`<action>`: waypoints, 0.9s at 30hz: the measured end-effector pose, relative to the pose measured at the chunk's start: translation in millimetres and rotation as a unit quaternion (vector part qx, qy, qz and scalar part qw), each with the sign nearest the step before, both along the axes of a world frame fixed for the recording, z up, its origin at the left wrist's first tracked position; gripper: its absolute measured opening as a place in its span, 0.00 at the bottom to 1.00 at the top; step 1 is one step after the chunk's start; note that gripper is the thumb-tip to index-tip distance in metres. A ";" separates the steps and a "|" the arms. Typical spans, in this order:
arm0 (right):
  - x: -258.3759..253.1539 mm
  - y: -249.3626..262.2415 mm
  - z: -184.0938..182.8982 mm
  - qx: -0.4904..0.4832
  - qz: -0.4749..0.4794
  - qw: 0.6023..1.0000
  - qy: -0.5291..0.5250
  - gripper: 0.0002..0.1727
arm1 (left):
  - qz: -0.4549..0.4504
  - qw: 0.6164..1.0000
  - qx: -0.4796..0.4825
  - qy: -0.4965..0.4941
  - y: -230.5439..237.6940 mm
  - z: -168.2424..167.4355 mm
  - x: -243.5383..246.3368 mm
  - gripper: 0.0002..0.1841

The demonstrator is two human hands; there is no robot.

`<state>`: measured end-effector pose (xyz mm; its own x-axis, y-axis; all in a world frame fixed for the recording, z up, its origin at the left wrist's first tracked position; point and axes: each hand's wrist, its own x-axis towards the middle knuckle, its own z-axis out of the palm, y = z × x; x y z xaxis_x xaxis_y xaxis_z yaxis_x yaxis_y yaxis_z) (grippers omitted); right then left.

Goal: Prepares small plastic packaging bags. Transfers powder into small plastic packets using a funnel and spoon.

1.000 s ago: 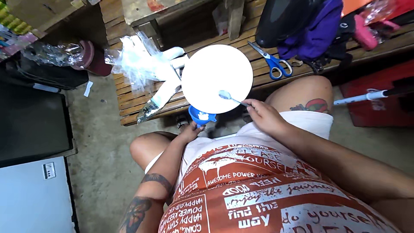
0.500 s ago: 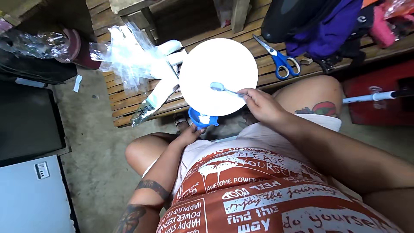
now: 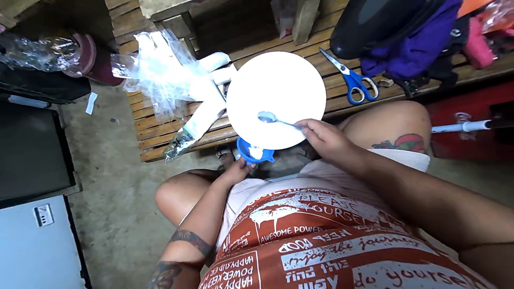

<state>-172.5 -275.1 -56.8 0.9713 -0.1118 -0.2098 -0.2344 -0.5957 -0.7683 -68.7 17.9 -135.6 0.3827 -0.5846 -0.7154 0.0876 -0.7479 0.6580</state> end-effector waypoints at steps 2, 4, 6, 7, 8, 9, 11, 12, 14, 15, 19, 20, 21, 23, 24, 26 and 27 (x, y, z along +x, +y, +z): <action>0.6 1.9 -2.1 -0.013 0.002 1.000 0.027 0.21 | -0.002 1.000 0.009 0.003 -0.4 1.4 1.0 0.20; -3.7 7.5 -2.9 -0.008 0.042 0.999 0.033 0.21 | -0.006 1.000 0.013 0.002 -0.5 2.5 1.9 0.20; -6.3 10.3 1.2 0.008 0.095 0.995 0.010 0.19 | -0.011 1.000 0.016 -0.003 0.1 4.0 2.7 0.21; -5.7 9.7 3.0 0.014 0.108 0.994 -0.006 0.19 | -0.010 1.000 0.018 -0.006 0.6 3.7 2.5 0.20; -3.8 7.8 3.8 0.019 0.110 0.994 -0.018 0.19 | -0.008 1.000 0.018 -0.007 1.4 2.8 2.1 0.20; -1.3 5.3 2.5 0.024 0.099 0.994 -0.029 0.19 | -0.006 1.000 0.015 -0.006 2.4 1.8 1.6 0.20; 4.2 1.8 0.7 0.018 0.051 0.998 -0.033 0.19 | -0.008 1.000 0.014 -0.004 4.0 0.6 1.9 0.21; 6.3 1.9 1.6 0.007 0.028 0.999 -0.019 0.19 | -0.008 1.000 0.015 -0.005 4.5 0.1 1.8 0.21; 6.7 3.7 3.5 -0.013 0.023 0.999 0.019 0.19 | -0.006 1.000 0.016 -0.002 4.7 -1.2 2.1 0.21; 4.6 5.0 2.8 -0.016 0.041 0.999 0.022 0.19 | -0.004 1.000 0.014 -0.002 4.7 -1.7 2.4 0.21; 4.3 4.9 8.2 -0.017 0.116 0.993 -0.021 0.18 | -0.005 1.000 0.006 0.001 4.7 -0.5 2.2 0.21; 9.5 2.3 10.5 -0.030 0.107 0.994 -0.022 0.19 | -0.006 1.000 0.005 0.000 4.8 -0.3 2.1 0.21; 16.7 -0.9 14.3 -0.046 0.088 0.995 -0.014 0.19 | -0.007 1.000 0.005 0.000 5.0 -0.4 2.1 0.22; 36.1 -9.3 18.8 -0.091 0.036 0.995 -0.006 0.20 | -0.004 1.000 0.008 0.001 5.8 -0.2 2.6 0.22; 46.1 -14.0 17.3 -0.119 0.007 0.993 -0.006 0.21 | 0.001 1.000 0.010 0.004 6.2 0.1 2.6 0.22; 63.0 -20.3 14.5 -0.160 -0.037 0.986 0.015 0.22 | 0.016 1.000 0.013 0.013 6.4 1.0 2.7 0.23; 67.1 -20.0 13.3 -0.173 -0.044 0.983 0.031 0.22 | 0.020 1.000 0.012 0.016 6.9 0.8 2.8 0.23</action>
<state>-105.4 -295.1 -43.5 0.9415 -0.2691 -0.2027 -0.3360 -0.7945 -0.5058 -65.9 24.8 -134.8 0.3822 -0.5512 -0.7417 0.1394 -0.7590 0.6360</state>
